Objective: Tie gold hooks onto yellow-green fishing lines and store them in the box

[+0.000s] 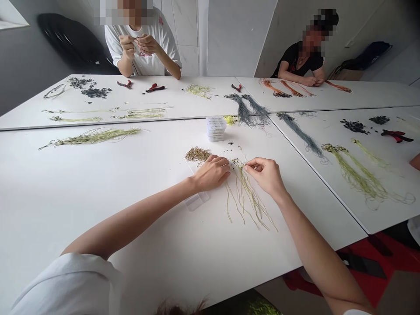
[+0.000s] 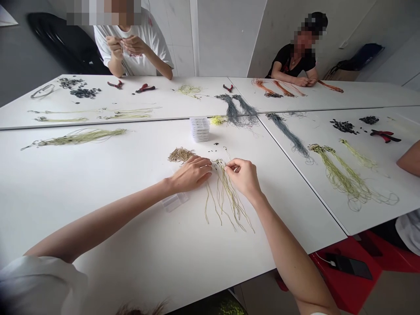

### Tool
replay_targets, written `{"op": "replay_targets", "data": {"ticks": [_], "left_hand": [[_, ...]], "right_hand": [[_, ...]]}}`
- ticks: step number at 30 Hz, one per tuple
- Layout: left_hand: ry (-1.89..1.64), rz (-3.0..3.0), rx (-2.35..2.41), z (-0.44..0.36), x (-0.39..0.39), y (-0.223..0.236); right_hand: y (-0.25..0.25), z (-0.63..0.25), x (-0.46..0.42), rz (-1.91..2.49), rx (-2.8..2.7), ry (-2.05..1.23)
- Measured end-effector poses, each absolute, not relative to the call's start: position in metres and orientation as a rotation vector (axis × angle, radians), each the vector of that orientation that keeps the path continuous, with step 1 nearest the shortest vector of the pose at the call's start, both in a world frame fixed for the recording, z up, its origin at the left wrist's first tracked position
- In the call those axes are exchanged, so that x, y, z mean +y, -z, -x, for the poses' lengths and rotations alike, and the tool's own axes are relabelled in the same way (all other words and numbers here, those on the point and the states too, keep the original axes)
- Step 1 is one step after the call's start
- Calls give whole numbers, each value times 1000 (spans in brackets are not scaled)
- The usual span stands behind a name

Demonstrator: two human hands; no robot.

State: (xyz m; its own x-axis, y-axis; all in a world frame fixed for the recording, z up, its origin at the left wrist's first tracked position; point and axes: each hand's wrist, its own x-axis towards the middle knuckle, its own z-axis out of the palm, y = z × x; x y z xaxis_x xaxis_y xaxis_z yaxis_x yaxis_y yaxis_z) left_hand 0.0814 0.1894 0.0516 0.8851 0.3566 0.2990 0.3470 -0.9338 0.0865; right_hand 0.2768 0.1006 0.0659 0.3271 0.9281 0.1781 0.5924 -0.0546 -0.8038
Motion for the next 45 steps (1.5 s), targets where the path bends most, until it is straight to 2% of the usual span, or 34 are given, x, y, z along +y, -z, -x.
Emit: {"op": "replay_targets", "data": {"ticks": [5, 11, 35, 45], "left_hand": [[-537, -2950, 511, -83, 174, -53], [-461, -2938, 526, -86, 164, -50], [-364, -3024, 504, -87, 175, -45], [-362, -3072, 537, -87, 171, -44]], "right_hand": [[-69, -284, 100, 1647, -1315, -576], [-72, -284, 98, 1469, -1423, -872], [-70, -282, 96, 1621, -1683, -870], [-79, -282, 78, 1614, -1709, -1197]]}}
